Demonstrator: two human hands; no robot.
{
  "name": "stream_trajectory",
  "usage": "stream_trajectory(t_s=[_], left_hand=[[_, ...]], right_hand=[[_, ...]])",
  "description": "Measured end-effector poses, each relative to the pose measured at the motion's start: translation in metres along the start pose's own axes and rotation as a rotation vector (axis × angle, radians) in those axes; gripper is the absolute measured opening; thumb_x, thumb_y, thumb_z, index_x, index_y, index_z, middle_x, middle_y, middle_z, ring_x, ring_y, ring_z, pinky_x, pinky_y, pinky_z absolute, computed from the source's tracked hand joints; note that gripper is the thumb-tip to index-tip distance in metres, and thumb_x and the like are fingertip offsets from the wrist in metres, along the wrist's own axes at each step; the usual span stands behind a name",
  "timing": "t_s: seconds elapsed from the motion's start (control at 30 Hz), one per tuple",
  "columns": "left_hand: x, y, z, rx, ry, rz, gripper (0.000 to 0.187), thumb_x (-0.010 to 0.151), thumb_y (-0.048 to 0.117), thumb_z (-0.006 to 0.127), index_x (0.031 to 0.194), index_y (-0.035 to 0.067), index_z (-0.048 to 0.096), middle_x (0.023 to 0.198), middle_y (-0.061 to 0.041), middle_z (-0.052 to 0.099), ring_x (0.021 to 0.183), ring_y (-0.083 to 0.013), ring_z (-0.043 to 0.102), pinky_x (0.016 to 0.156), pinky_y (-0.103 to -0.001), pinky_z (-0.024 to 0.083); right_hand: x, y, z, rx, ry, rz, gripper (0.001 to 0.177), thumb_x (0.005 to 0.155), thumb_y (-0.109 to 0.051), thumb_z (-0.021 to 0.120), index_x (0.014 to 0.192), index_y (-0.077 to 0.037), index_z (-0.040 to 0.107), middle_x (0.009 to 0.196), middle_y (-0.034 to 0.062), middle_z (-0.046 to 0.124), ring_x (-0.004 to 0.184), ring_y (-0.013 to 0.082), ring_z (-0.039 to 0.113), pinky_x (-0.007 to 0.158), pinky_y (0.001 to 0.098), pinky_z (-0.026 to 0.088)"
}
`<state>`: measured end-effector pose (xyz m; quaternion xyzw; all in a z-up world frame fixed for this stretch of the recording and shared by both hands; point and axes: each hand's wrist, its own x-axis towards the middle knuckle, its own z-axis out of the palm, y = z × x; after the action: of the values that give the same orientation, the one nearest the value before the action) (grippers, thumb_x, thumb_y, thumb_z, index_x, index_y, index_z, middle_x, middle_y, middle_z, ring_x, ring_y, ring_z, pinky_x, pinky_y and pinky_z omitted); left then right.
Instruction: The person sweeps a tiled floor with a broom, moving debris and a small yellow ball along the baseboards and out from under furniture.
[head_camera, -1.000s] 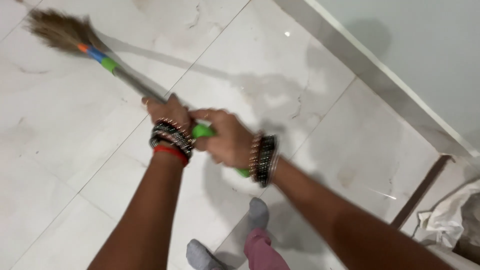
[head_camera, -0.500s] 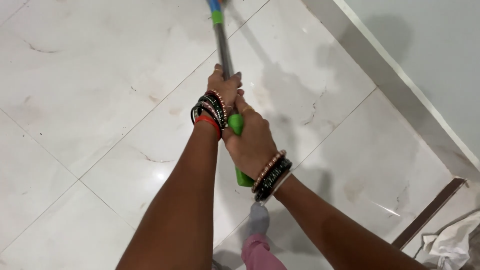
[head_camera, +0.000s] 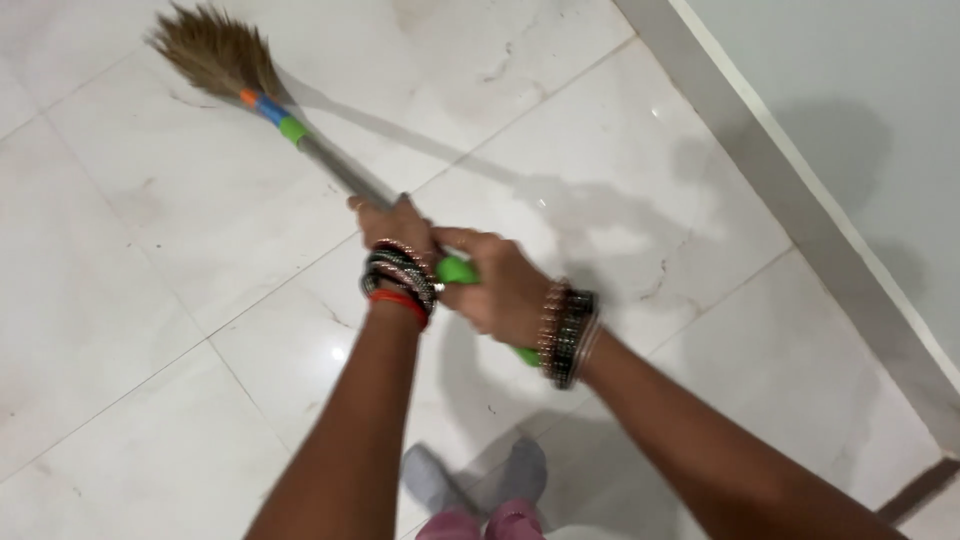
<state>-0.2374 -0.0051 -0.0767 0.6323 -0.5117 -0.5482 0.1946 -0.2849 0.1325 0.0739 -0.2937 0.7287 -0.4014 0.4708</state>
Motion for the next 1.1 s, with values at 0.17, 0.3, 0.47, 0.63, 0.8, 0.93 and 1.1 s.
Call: stream_trajectory(t_s=[0.17,0.3,0.47,0.63,0.8,0.93,1.1], left_hand=[[-0.066,0.063,0.031,0.054,-0.085,0.068,0.079,0.101,0.017,0.051,0.160,0.004,0.000,0.130,-0.029,0.062,0.094,-0.0235,0.073,0.085,-0.033,0.061],[-0.073,0.093,0.054,0.015,-0.355,-0.096,0.080,0.099,0.018,0.049,0.161,0.013,-0.002,0.131,-0.024,0.060,0.084,-0.0212,0.074,0.078,-0.033,0.063],[-0.017,0.069,0.057,0.082,-0.457,-0.174,0.079,0.099,0.019,0.052,0.161,0.012,0.005,0.135,-0.023,0.062,0.089,-0.0247,0.075,0.082,-0.035,0.064],[0.023,0.042,0.010,0.072,-0.336,-0.177,0.078,0.100,0.020,0.054,0.161,0.012,0.007,0.144,-0.023,0.052,0.094,-0.0270,0.077,0.084,-0.034,0.063],[0.027,0.061,-0.032,-0.025,-0.072,-0.289,0.077,0.099,0.017,0.052,0.161,0.009,0.007,0.131,-0.024,0.063,0.098,-0.0304,0.076,0.085,-0.038,0.064],[0.008,0.094,-0.033,0.025,-0.016,-0.301,0.077,0.101,0.019,0.049,0.161,0.010,0.002,0.129,-0.024,0.062,0.102,-0.0305,0.072,0.087,-0.037,0.063],[-0.016,0.115,0.014,0.099,-0.028,-0.088,0.082,0.100,0.019,0.051,0.161,0.007,-0.002,0.122,-0.024,0.068,0.103,-0.0294,0.072,0.090,-0.036,0.061]], right_hand=[[-0.036,-0.021,-0.038,-0.129,0.061,-0.005,0.065,0.080,-0.009,0.067,0.144,-0.007,0.055,0.079,0.0092,0.072,0.060,0.0149,0.063,0.054,0.0329,0.053],[-0.028,-0.008,-0.038,-0.338,0.238,-0.075,0.065,0.083,-0.005,0.064,0.146,-0.001,0.050,0.078,0.0106,0.074,0.061,0.0117,0.069,0.057,0.0297,0.054],[0.011,-0.028,-0.010,-0.166,0.235,0.274,0.066,0.084,-0.007,0.062,0.148,-0.008,0.048,0.079,0.0143,0.075,0.056,0.0189,0.067,0.051,0.0351,0.055],[0.046,0.014,0.026,-0.138,0.097,0.291,0.071,0.084,-0.009,0.064,0.151,-0.009,0.041,0.082,0.0129,0.076,0.057,0.0188,0.068,0.052,0.0332,0.057],[0.066,-0.017,0.031,-0.272,-0.048,-0.123,0.065,0.082,-0.006,0.072,0.143,0.001,0.052,0.092,0.0111,0.075,0.074,0.0101,0.069,0.066,0.0265,0.055],[0.049,-0.071,0.004,-0.104,-0.147,0.207,0.062,0.082,-0.009,0.068,0.142,-0.008,0.053,0.080,0.0122,0.071,0.052,0.0123,0.061,0.045,0.0286,0.051],[0.021,-0.074,-0.036,0.087,-0.018,0.170,0.069,0.079,0.000,0.064,0.147,-0.009,0.054,0.076,0.0077,0.062,0.045,0.0092,0.049,0.037,0.0263,0.039]])
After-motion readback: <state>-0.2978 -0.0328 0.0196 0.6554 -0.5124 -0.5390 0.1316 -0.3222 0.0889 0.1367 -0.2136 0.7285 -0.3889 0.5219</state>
